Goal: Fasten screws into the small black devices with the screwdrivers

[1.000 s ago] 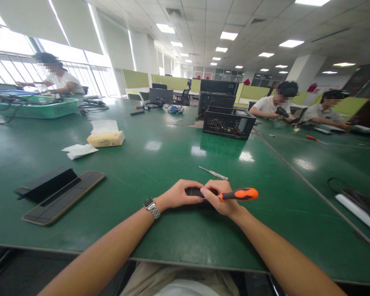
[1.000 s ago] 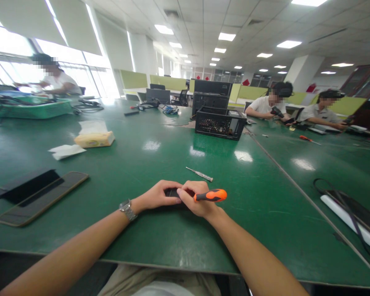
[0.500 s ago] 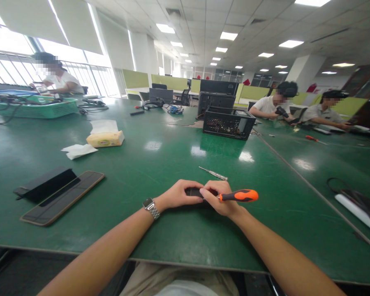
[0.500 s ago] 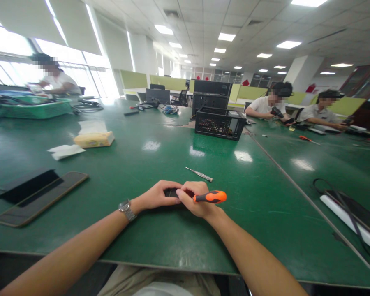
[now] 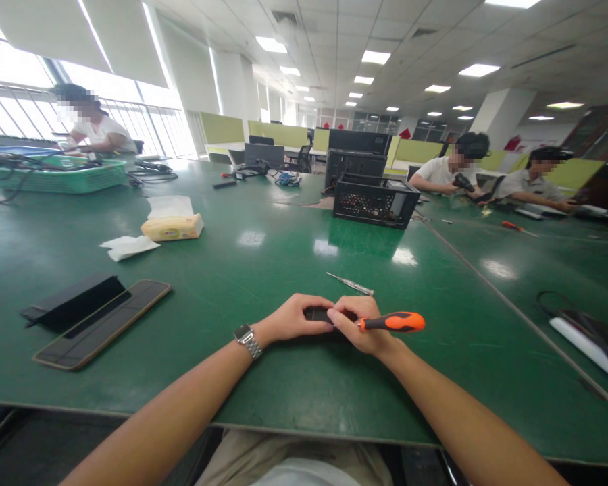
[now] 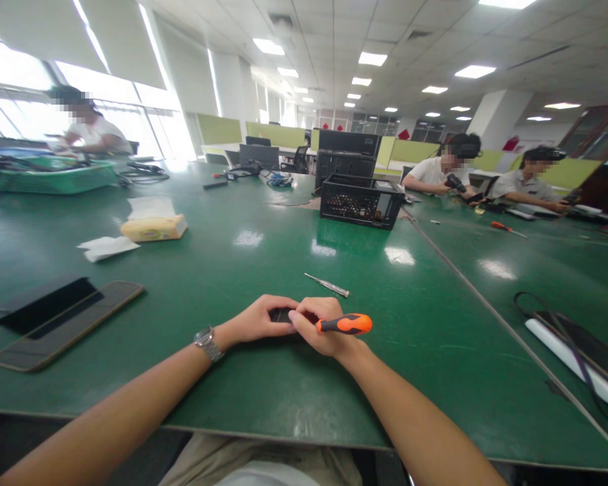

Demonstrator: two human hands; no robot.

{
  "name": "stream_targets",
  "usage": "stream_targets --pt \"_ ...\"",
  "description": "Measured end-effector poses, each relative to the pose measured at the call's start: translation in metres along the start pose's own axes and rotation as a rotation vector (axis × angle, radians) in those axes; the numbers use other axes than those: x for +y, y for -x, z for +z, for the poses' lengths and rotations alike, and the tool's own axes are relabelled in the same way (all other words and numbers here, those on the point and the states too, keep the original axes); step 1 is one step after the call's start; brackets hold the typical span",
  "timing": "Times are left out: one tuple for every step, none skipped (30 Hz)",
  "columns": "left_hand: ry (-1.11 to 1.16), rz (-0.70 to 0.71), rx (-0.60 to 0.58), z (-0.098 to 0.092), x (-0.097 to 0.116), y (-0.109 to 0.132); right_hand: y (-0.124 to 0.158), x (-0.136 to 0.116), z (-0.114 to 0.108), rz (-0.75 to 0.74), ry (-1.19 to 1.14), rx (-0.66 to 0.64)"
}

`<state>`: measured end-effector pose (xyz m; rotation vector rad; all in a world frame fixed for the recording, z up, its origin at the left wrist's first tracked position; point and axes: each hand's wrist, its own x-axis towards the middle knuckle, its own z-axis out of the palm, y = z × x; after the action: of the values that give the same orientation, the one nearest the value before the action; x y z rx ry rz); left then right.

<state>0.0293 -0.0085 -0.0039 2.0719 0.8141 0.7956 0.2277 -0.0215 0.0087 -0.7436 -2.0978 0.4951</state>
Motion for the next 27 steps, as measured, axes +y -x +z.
stream_targets --pt "-0.001 -0.001 0.001 0.0002 -0.0002 0.0 -0.0001 0.0003 0.0 0.002 0.002 -0.002" --pt "-0.002 -0.001 0.002 0.0003 -0.0003 0.0 -0.0002 0.0005 -0.0001 0.004 0.004 -0.003" --pt "-0.002 -0.001 0.004 0.0003 -0.0002 0.0 -0.0004 0.0006 -0.0002 0.005 0.005 -0.004" --pt "0.0 0.0 0.004 0.0003 0.0 -0.0001 -0.0007 0.0004 -0.0004 0.004 0.004 -0.006" --pt "0.004 0.001 0.003 0.0003 0.0004 -0.0002 -0.0009 0.0 -0.0006 0.002 0.003 -0.007" --pt "0.009 0.003 0.002 0.0002 0.0009 -0.0003 -0.001 -0.0005 -0.0009 0.0 0.001 -0.007" --pt "0.014 0.004 0.001 0.0 0.0014 -0.0004 -0.0011 -0.0011 -0.0011 -0.002 0.0 -0.007" --pt "0.016 0.005 0.001 -0.0001 0.002 -0.0005 -0.0012 -0.0017 -0.0013 -0.006 -0.002 -0.006" --pt "0.016 0.005 0.002 -0.0001 0.0025 -0.0006 -0.0012 -0.0021 -0.0014 -0.009 -0.004 -0.005" --pt "0.015 0.004 0.002 -0.0002 0.0029 -0.0006 -0.0011 -0.0024 -0.0014 -0.011 -0.006 -0.003" --pt "0.012 0.004 0.003 -0.0002 0.0031 -0.0006 -0.001 -0.0025 -0.0013 -0.012 -0.007 -0.002" --pt "0.009 0.003 0.003 -0.0001 0.003 -0.0006 -0.0008 -0.0023 -0.0012 -0.011 -0.007 -0.003" --pt "0.008 0.002 0.002 -0.0001 0.0028 -0.0006 -0.0007 -0.0021 -0.0011 -0.01 -0.007 -0.005" --pt "0.009 0.003 0.0 0.0 0.0025 -0.0005 -0.0005 -0.0017 -0.001 -0.008 -0.005 -0.008" --pt "0.011 0.004 -0.001 0.0 0.0021 -0.0005 -0.0004 -0.0014 -0.001 -0.005 -0.004 -0.012" --pt "0.013 0.006 -0.003 0.0 0.0018 -0.0004 -0.0004 -0.0012 -0.0011 -0.003 -0.004 -0.014" --pt "0.014 0.006 -0.004 0.0 0.0015 -0.0003 -0.0005 -0.0012 -0.0013 -0.002 -0.005 -0.015" --pt "0.01 0.008 -0.004 0.0 0.0015 -0.0003 -0.0007 -0.0014 -0.0015 -0.002 -0.008 -0.015" --pt "0.003 0.016 -0.002 0.0 0.0016 -0.0003 -0.0009 -0.0018 -0.0017 0.0 -0.012 -0.015" --pt "-0.004 0.034 0.005 -0.0001 0.002 -0.0004 -0.0012 -0.0025 -0.0017 0.005 -0.018 -0.01" --pt "-0.011 0.062 0.016 -0.0001 0.0025 -0.0006 -0.0016 -0.0034 -0.0015 0.013 -0.022 0.007" --pt "-0.014 0.099 0.031 -0.0001 0.0031 -0.0009 -0.0019 -0.0043 -0.001 0.024 -0.02 0.035" --pt "-0.012 0.138 0.048 -0.0001 0.0039 -0.0012 -0.0022 -0.0051 -0.0003 0.039 -0.011 0.07" --pt "-0.007 0.172 0.062 0.0 0.0047 -0.0016 -0.0025 -0.0056 0.0006 0.056 0.004 0.109" --pt "-0.002 0.195 0.071 0.0 0.0055 -0.002 -0.0027 -0.0058 0.0015 0.077 0.021 0.145" --pt "0.002 0.204 0.072 0.0 0.0063 -0.0024 -0.0028 -0.0057 0.0021 0.102 0.033 0.173" --pt "0.004 0.206 0.067 0.0 0.007 -0.0029 -0.0029 -0.0052 0.0023 0.128 0.032 0.19"
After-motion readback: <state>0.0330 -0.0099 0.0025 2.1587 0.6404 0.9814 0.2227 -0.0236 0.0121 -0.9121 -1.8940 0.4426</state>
